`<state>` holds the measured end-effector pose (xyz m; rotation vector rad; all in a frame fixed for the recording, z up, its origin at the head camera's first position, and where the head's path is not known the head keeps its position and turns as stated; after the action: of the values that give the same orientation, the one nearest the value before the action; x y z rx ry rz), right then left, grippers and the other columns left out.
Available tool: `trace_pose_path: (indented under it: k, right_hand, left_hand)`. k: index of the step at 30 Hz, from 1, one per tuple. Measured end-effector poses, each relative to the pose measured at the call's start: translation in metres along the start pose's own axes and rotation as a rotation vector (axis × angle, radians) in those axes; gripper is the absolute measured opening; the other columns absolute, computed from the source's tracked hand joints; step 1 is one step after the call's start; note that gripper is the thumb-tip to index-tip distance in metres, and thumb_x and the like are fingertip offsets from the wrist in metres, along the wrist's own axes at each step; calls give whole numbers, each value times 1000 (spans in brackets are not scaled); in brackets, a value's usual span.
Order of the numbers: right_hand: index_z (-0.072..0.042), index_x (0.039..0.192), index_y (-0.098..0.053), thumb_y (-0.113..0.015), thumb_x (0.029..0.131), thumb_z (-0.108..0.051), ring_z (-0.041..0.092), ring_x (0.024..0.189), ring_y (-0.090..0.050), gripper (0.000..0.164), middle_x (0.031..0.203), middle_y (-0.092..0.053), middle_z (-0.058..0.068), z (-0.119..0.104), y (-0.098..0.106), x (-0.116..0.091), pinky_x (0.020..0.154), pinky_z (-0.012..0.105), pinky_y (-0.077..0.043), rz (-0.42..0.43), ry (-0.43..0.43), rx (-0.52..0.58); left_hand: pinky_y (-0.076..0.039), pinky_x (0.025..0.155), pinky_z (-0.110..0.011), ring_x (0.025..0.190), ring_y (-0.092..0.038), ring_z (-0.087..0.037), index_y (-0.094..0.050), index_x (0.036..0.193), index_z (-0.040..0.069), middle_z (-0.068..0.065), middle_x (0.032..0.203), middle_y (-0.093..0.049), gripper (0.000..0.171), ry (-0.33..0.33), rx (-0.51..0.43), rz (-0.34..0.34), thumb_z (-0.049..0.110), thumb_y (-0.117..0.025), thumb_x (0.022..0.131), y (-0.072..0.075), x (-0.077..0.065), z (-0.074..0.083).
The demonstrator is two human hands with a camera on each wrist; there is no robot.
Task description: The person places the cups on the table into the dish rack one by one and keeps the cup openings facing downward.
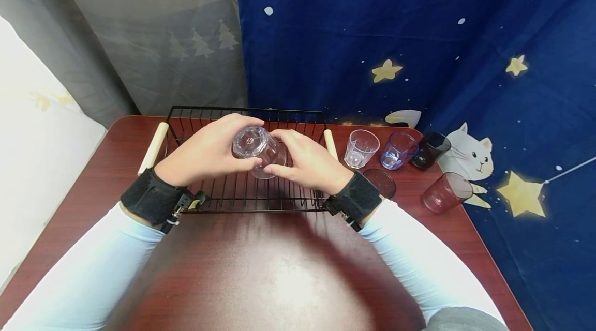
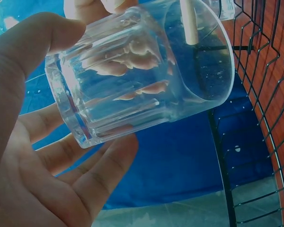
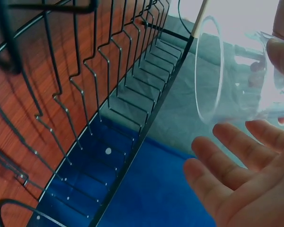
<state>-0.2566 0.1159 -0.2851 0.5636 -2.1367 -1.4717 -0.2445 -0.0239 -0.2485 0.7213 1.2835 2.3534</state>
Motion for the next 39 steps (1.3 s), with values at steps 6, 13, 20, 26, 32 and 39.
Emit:
trace_pose_path:
  k: [6,13,20,26,32,39]
  right_hand:
    - [-10,145,-45,-69,92,-48,24,137,-46,70,144,-51,10,13,4,-4,113,68,-21,8,14,34]
    - [-11,151,-36,-64,95,-50,27,136,-48,73,146,-50,11,36,5,-14,119,52,-26,-12,-70,93]
    - [-11,153,-34,-60,96,-53,29,139,-45,76,151,-45,11,48,7,-23,111,52,-38,-24,-100,78]
    - [-10,152,-37,-62,96,-51,28,137,-46,74,151,-45,12,54,6,-27,111,51,-38,-28,-108,65]
    - [-10,152,-36,-59,96,-54,30,139,-44,75,151,-44,13,57,4,-31,112,53,-37,-36,-104,62]
    - [-11,151,-36,-58,96,-57,29,139,-44,75,151,-44,12,59,2,-33,111,53,-38,-42,-103,59]
  left_hand:
    - [-53,86,-38,106,-59,-19,-53,142,12,-8,127,-58,71,61,47,-17,38,-79,80,3,7,-14]
    - [-52,88,-41,106,-59,-21,-53,142,13,-9,128,-57,72,169,49,-41,40,-78,80,0,14,-41]
    - [-53,88,-43,108,-59,-23,-50,144,14,-10,130,-55,73,261,62,-65,40,-78,82,-7,21,-66]
    - [-54,88,-44,109,-60,-26,-48,145,12,-12,131,-55,72,307,70,-88,37,-76,83,-12,27,-81]
    - [-55,88,-46,111,-60,-29,-49,143,9,-15,129,-55,70,331,56,-108,34,-76,84,-20,31,-91]
    - [-53,91,-47,114,-59,-29,-49,144,9,-16,131,-55,71,331,75,-127,34,-76,83,-29,35,-98]
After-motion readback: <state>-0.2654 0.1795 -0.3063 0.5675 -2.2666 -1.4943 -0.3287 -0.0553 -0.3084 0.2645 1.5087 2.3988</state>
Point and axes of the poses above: each hand's wrist, its own x-axis towards the middle knuckle, its own y-axis out of the back of the hand, z = x × y, the point moved 9 cm from there along x, towards the middle knuckle
